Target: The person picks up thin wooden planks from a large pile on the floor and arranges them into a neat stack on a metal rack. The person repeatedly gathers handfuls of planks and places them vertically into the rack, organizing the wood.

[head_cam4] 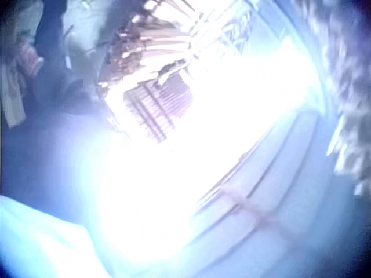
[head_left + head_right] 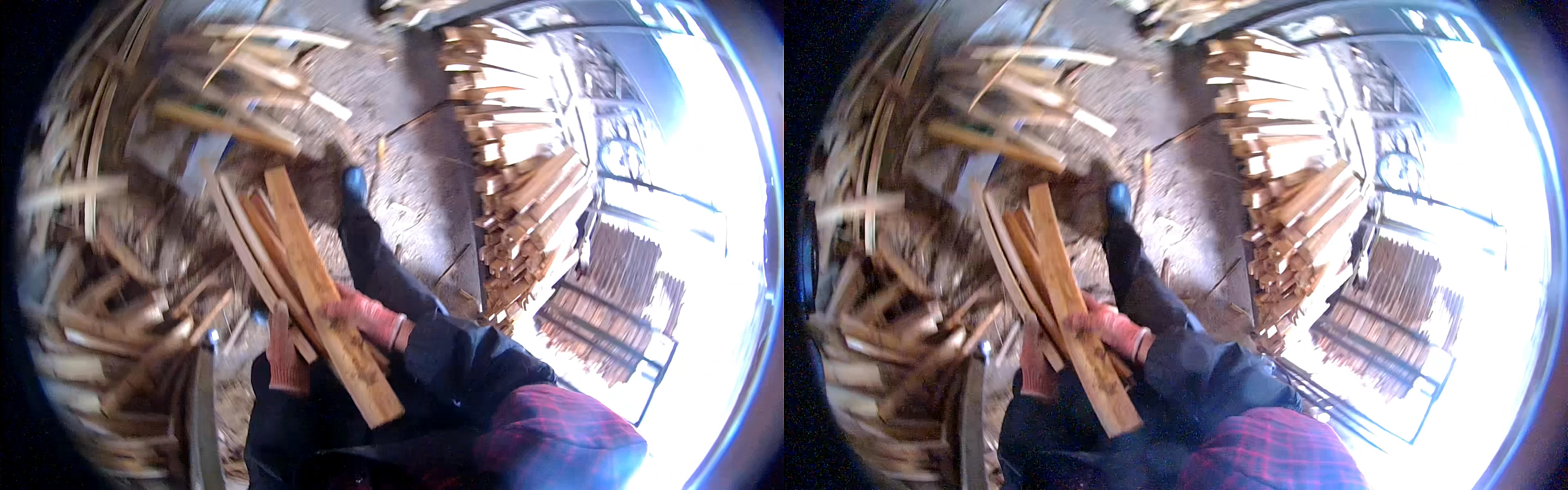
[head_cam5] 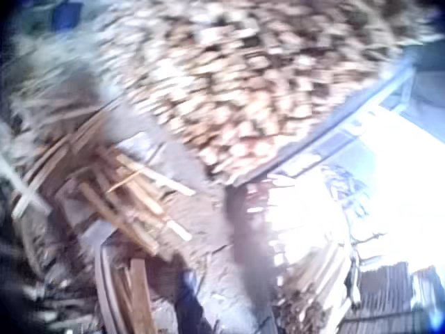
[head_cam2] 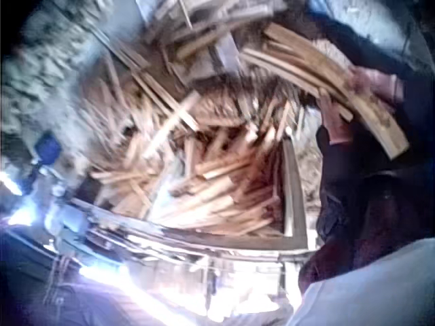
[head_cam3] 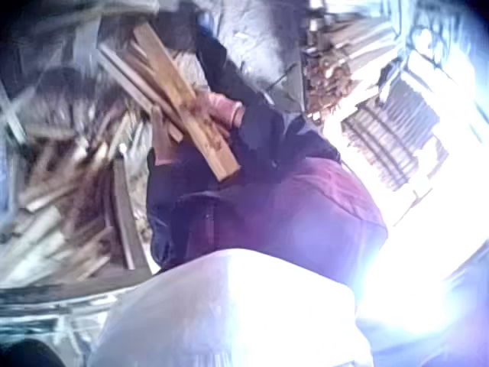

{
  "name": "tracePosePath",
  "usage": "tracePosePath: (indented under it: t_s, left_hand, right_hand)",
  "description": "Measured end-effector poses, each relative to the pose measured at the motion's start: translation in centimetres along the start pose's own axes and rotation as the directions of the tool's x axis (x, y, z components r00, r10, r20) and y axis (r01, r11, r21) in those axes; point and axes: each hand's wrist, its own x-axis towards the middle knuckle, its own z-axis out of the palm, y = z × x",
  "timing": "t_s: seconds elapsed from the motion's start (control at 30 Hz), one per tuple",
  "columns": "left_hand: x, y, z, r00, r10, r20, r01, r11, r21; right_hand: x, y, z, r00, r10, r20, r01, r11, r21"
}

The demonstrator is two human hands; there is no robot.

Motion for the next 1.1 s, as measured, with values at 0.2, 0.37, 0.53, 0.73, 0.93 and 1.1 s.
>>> tracePosePath:
  t_s: [0.2, 0.37, 0.53, 0.73, 0.93, 1.1]
  left_hand:
    - [2.4, -4.7, 4.9, 0.989, -0.145, 0.028, 0.137, 0.972, 0.19]
    - [0.6, -7.3, 19.4, 0.992, -0.111, 0.056, 0.06, 0.822, 0.567]
    - [2.6, -10.7, 37.2, 0.919, -0.287, 0.27, -0.025, 0.642, 0.767]
    - [11.8, -17.9, 55.8, 0.581, -0.51, 0.635, -0.237, 0.64, 0.731]
    - [25.5, -20.6, 58.5, 0.705, -0.131, 0.697, -0.61, 0.39, 0.69]
    - [23.1, -11.0, 43.3, 0.975, 0.03, 0.221, -0.222, 0.047, 0.974]
  right_hand:
    - [-5.3, -1.1, -6.2, 0.968, -0.245, -0.047, 0.246, 0.969, 0.016]
    - [-15.7, -9.0, -9.1, 0.93, -0.336, -0.153, 0.357, 0.924, 0.141]
    - [-22.4, -13.8, -16.2, 0.768, -0.452, -0.453, 0.59, 0.775, 0.227]
    - [-25.7, -24.7, -25.7, 0.312, -0.681, -0.663, 0.926, 0.375, 0.051]
    - [-17.2, -38.0, -40.9, 0.045, -0.766, -0.641, 0.595, 0.536, -0.599]
    - [-2.8, -40.5, -40.7, 0.495, -0.727, -0.476, 0.436, 0.682, -0.588]
